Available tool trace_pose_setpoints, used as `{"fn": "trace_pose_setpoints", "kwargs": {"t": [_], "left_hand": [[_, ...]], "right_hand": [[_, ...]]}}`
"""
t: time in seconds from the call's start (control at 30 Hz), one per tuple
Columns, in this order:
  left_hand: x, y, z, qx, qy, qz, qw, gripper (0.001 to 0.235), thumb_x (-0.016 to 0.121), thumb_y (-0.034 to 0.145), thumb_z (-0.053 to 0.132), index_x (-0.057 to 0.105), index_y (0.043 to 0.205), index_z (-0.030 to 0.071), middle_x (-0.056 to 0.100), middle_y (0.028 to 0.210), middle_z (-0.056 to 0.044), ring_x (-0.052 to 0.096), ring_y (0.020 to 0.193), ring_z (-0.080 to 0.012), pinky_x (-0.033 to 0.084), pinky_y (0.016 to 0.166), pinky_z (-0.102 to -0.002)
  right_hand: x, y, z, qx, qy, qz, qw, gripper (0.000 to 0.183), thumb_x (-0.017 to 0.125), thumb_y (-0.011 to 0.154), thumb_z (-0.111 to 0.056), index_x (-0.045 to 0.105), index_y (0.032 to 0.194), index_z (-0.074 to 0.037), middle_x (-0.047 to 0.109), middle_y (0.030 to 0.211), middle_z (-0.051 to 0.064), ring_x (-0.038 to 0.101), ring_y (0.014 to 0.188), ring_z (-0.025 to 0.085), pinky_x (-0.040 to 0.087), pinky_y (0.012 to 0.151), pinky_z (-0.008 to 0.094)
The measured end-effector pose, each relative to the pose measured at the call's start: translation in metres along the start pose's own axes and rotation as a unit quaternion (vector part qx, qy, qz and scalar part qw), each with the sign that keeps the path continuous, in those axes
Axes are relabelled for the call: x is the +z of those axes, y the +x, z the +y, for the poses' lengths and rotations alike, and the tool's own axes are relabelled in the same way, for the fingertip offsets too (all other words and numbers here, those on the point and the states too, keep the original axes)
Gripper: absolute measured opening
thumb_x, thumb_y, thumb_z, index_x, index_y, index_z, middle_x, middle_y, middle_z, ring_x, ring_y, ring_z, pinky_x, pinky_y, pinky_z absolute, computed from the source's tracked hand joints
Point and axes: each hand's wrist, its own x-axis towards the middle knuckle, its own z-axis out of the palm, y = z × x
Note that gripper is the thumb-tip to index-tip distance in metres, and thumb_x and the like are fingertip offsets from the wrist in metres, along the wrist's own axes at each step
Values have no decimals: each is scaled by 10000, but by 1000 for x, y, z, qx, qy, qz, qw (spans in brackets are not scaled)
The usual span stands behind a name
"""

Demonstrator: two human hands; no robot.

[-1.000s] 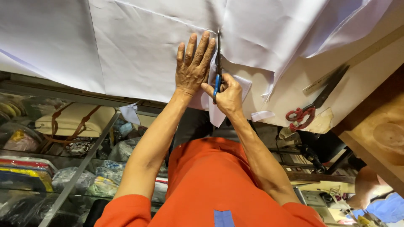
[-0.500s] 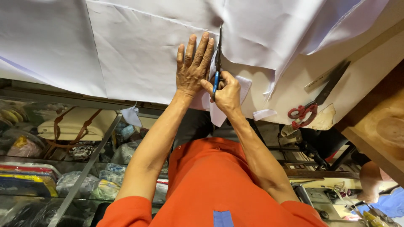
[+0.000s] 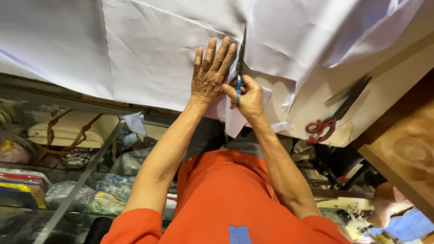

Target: Cutting garment pieces from a sheet of white fabric using scissors

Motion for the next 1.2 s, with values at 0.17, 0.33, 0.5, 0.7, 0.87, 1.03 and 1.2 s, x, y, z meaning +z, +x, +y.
{"fn": "trace_pose_setpoints", "kwargs": {"t": [0.17, 0.33, 0.5, 0.7, 0.87, 1.03, 1.2], "left_hand": [[-2, -3, 0, -16, -63, -14, 998, 522, 377, 1135, 301, 375, 1614, 94, 331, 1659, -107, 306, 1536, -337, 176, 1249, -539], [2, -5, -1, -23, -60, 11, 998, 532, 335, 1173, 379, 404, 1603, 73, 343, 1649, -127, 311, 1527, -320, 193, 1239, -549], [3, -7, -1, -30, -28, 83, 996, 514, 308, 1170, 391, 440, 1542, 61, 458, 1586, -113, 465, 1456, -282, 346, 1147, -475], [14, -11, -2, -31, -17, 70, 997, 530, 493, 1145, 436, 500, 1527, 69, 428, 1585, -116, 443, 1434, -283, 326, 1148, -460], [36, -10, 7, -68, -34, 182, 980, 507, 364, 1106, 386, 552, 1469, 86, 512, 1517, -156, 478, 1417, -325, 322, 1161, -516], [47, -8, 10, -73, -38, 203, 976, 491, 393, 1083, 360, 585, 1434, 77, 582, 1422, -155, 518, 1372, -335, 350, 1143, -519], [31, -8, 6, -66, -68, 259, 961, 330, 515, 1031, 337, 701, 1173, 105, 599, 1365, -182, 551, 1328, -360, 376, 1119, -544]], "right_hand": [[-68, 15, -43, 109, -123, -172, 971, 355, 784, 850, -300, 634, 1089, -86, 684, 790, 59, 666, 548, 124, 468, 428, 201], [-107, 57, -94, 126, -220, -318, 913, 488, 804, 762, -455, 612, 1004, -77, 590, 815, 10, 619, 662, 103, 573, 626, 225], [-110, 87, -133, 103, -456, -362, 807, 582, 781, 726, -512, 693, 1124, -98, 553, 792, 24, 461, 736, 172, 340, 675, 315], [-109, 98, -145, 64, -537, -364, 758, 865, 760, 728, -519, 589, 1436, -51, 624, 873, 61, 571, 771, 208, 479, 708, 335], [-143, 129, -106, 9, -505, -343, 792, 419, 959, 697, -347, 742, 942, -86, 625, 543, 95, 607, 468, 196, 469, 475, 291], [-131, 116, -127, 34, -481, -356, 800, 367, 952, 695, -239, 740, 920, -41, 620, 486, 118, 611, 389, 194, 478, 420, 275], [-97, 111, -140, 55, -493, -378, 781, 445, 941, 712, -321, 748, 1020, -66, 662, 529, 116, 647, 428, 200, 487, 449, 278]]}}
